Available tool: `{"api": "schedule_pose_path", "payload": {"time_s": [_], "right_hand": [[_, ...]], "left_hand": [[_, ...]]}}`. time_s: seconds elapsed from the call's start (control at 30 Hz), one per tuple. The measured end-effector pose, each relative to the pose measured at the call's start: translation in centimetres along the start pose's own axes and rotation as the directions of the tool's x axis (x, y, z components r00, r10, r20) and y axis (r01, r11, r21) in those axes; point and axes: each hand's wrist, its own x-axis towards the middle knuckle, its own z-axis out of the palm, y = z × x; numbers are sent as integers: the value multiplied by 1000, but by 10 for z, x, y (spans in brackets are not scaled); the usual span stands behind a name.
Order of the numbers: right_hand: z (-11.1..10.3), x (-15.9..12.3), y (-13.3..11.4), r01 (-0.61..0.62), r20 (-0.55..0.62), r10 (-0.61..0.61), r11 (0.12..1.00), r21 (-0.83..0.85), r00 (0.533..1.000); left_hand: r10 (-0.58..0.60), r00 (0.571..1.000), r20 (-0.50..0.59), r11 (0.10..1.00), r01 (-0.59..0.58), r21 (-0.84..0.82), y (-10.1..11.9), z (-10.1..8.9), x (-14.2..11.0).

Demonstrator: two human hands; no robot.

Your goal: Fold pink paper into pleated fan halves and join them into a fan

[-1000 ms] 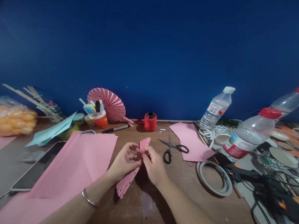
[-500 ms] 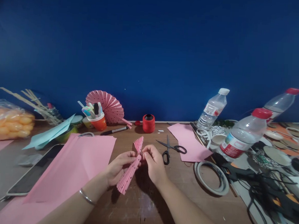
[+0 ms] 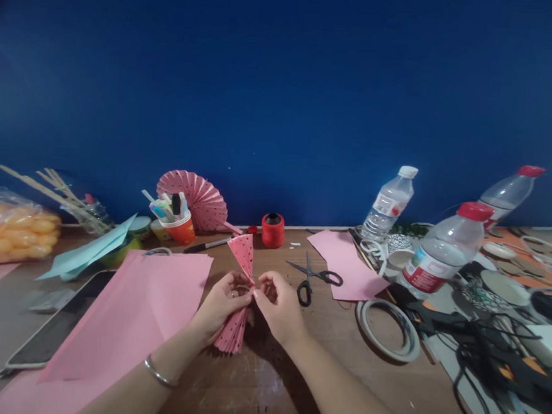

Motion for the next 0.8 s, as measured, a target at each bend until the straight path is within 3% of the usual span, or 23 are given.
{"api": "schedule_pose_path", "payload": {"time_s": [0.27, 0.6, 0.8], "right_hand": [[0, 6, -1, -49, -43, 43, 985, -166, 998], [-1, 5, 5, -48, -68, 41, 992, -113, 997], [0, 5, 4, -35, -61, 33, 998, -43, 998]], "left_hand": [[-15, 999, 42, 999, 13, 45, 1, 2, 0], [-108, 994, 35, 980, 112, -162, 3, 0, 6], [-114, 993, 36, 982, 118, -144, 2, 0, 5]]}}
